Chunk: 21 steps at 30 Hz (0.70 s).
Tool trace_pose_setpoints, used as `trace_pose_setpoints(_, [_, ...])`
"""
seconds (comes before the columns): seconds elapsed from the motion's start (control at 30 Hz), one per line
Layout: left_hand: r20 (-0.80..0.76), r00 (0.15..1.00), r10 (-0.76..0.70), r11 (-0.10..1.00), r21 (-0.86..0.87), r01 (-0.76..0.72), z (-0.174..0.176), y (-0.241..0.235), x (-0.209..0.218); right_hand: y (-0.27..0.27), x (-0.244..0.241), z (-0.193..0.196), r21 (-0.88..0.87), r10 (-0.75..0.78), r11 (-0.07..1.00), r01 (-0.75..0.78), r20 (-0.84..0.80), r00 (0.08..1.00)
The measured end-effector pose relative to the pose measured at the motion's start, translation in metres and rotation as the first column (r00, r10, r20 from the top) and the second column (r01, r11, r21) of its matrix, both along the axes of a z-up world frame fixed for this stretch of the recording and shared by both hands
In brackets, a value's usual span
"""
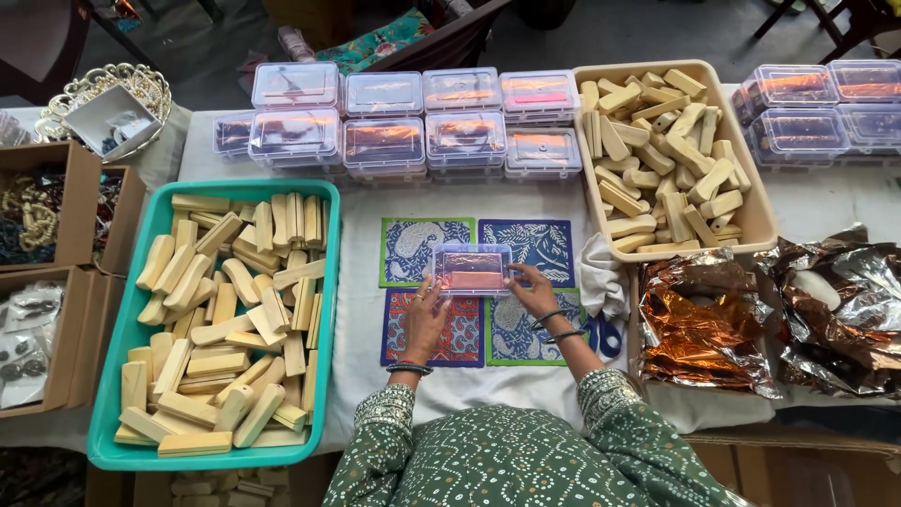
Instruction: The person wraps small wooden blocks in copper foil, folds the edges neatly, and places the wrapped items into clear plastic containers. They also wipe the containers with a white cloth before stacking them.
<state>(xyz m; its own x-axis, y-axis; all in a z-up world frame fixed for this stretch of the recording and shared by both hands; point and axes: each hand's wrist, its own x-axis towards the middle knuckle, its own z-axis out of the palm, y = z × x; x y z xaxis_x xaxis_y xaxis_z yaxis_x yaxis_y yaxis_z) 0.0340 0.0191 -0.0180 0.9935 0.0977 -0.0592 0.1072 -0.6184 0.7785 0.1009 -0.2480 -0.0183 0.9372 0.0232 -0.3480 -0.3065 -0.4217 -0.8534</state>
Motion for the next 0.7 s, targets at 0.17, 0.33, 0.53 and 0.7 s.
trace_pose_setpoints(0.17, [0.06, 0.997, -0.044, 0.986, 0.163, 0.034, 0.016, -0.004, -0.006, 0.0, -0.007, -0.051, -0.036, 0.005, 0.999, 0.003, 0.22, 0.975])
trace_pose_setpoints(0.33, [-0.039, 0.998, -0.049, 0.968, 0.243, 0.057, 0.013, -0.006, -0.007, 0.0, -0.011, -0.078, 0.242, -0.161, 0.959, 0.15, 0.027, 0.987])
trace_pose_setpoints(0.53, [0.106, 0.994, 0.012, 0.978, 0.205, -0.034, -0.013, -0.007, -0.009, 0.005, -0.026, -0.066, 0.266, -0.179, 0.95, 0.167, 0.024, 0.984])
trace_pose_setpoints(0.7, [0.116, 0.993, -0.03, 0.936, 0.351, -0.013, -0.006, -0.005, -0.006, 0.005, -0.026, -0.068, 0.242, -0.2, 0.952, 0.188, 0.027, 0.979])
